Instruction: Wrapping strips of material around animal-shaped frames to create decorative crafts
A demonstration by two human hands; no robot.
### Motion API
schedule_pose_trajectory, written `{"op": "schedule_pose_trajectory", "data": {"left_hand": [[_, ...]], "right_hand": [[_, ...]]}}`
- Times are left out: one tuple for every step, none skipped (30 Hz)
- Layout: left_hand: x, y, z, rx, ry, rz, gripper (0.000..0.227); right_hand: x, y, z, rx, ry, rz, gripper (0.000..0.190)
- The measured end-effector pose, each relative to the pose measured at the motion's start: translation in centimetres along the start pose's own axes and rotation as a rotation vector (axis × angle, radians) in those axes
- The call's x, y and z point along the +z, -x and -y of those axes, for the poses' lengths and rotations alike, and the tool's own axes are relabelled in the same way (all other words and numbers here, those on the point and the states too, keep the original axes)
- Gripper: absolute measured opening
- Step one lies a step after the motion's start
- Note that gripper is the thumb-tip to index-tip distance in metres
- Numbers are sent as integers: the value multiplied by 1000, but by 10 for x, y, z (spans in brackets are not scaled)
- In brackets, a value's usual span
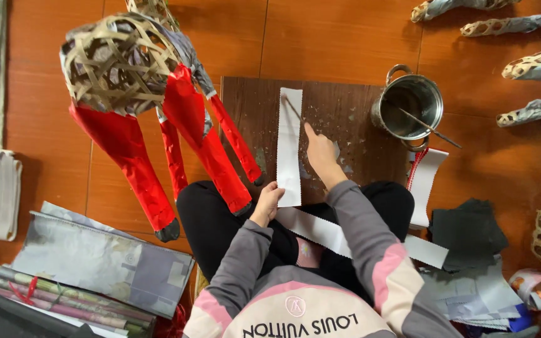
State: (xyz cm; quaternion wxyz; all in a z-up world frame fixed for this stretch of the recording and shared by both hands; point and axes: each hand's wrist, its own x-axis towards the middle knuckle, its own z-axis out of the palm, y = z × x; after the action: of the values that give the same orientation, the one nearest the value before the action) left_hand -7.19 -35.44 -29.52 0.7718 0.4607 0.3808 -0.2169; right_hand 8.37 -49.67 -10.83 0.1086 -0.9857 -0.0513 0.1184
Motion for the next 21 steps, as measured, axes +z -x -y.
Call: {"op": "schedule_pose_trajectory", "data": {"left_hand": [[6,8,-8,-8,7,-2,32],[10,17,-14,-30,5,28,36],[13,26,-21,-51,4,57,40],[16,26,-22,-60,7,55,40],[19,27,-23,-64,10,75,41],[21,27,-25,-66,12,95,42],[18,10,-14,-73,16,93,42],[13,-5,0,-110,51,118,39],[8,-19,15,-146,87,142,37],[13,-12,6,-160,91,135,37],[17,-5,-2,-158,129,149,36],[20,1,-10,-156,162,161,36],[17,-13,4,-170,162,153,36],[12,-32,13,-215,236,155,34],[7,-49,22,-260,311,156,33],[9,-32,11,-266,308,152,33],[10,-15,-1,-272,340,173,32],[14,-2,-17,-273,372,198,31],[16,4,-23,-275,369,198,31],[19,10,-30,-267,388,217,29],[22,15,-37,-260,406,236,28]], "right_hand": [[5,3,0,-1,6,9,58],[11,9,0,26,-60,17,60],[17,14,1,54,-125,24,62],[11,40,6,56,-122,33,62],[5,66,12,22,-168,87,58],[-1,91,19,-13,-214,140,54],[4,116,13,-12,-211,148,54],[10,144,8,-61,-1,135,61],[15,171,2,-112,209,121,68],[12,188,-6,-112,209,137,68],[8,205,-14,-65,97,123,54],[4,222,-20,-14,-17,108,43],[-4,236,-19,-9,-20,124,43],[-10,246,-16,44,-82,186,41],[-18,256,-13,98,-144,248,40],[-18,261,-14,102,-148,254,40],[-18,266,-15,137,-177,276,42],[-20,267,-17,171,-204,292,44],[-20,268,-12,174,-206,293,44],[-21,268,-8,210,-259,320,45],[-23,267,-4,245,-312,346,47]]}}
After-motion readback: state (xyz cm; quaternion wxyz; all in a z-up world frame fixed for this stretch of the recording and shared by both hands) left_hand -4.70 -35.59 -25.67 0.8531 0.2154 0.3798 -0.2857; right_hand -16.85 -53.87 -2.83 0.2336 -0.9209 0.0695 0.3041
